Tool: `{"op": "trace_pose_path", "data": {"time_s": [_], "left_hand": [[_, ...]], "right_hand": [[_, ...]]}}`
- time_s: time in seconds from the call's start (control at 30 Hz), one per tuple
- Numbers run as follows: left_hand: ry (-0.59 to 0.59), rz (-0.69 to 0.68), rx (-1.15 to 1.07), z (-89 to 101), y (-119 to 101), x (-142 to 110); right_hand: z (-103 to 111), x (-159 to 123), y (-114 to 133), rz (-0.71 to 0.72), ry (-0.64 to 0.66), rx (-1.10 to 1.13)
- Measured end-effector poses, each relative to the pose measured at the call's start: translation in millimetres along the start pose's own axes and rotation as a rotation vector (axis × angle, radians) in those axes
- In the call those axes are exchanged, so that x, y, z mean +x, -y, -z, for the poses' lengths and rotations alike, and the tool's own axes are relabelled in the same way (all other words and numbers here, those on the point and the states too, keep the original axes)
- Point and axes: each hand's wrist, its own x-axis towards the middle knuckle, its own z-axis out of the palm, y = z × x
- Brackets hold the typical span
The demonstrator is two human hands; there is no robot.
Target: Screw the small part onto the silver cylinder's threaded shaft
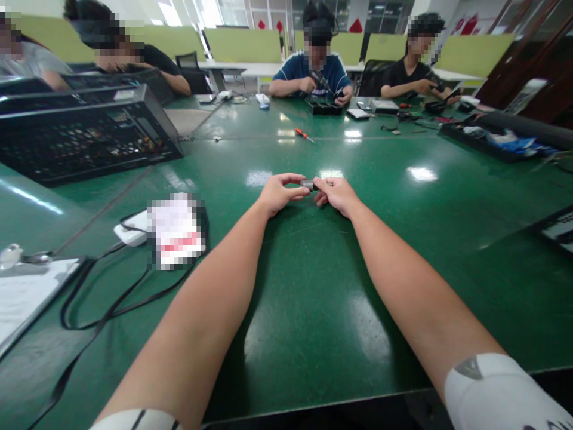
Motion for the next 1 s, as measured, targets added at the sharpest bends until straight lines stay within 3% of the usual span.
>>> {"op": "trace_pose_path", "data": {"time_s": [0.2,0.37,0.47,0.57,0.67,0.83,1.0], "left_hand": [[-0.052,0.002,0.008,0.1,-1.2,-11.5],[0.008,0.045,0.032,-4.2,-10.9,-65.0],[0.127,0.067,0.056,-9.8,-20.3,-122.1],[0.289,0.116,0.072,-14.6,-31.0,-181.6],[0.392,0.063,0.125,-16.6,-39.3,-219.9],[0.499,-0.198,0.244,-13.6,-39.6,-224.5],[0.473,-0.153,0.261,-8.4,-33.5,-217.6]], "right_hand": [[16.8,-5.5,2.3,-0.002,-0.145,0.092],[35.6,-56.5,5.4,-0.037,-0.132,0.209],[37.3,-108.9,9.5,-0.051,0.016,0.221],[29.9,-162.7,18.3,-0.095,0.264,0.155],[16.1,-201.6,30.9,-0.072,0.501,0.025],[-1.5,-220.2,39.9,0.002,0.627,-0.148],[1.4,-213.0,34.4,-0.115,0.66,-0.116]]}}
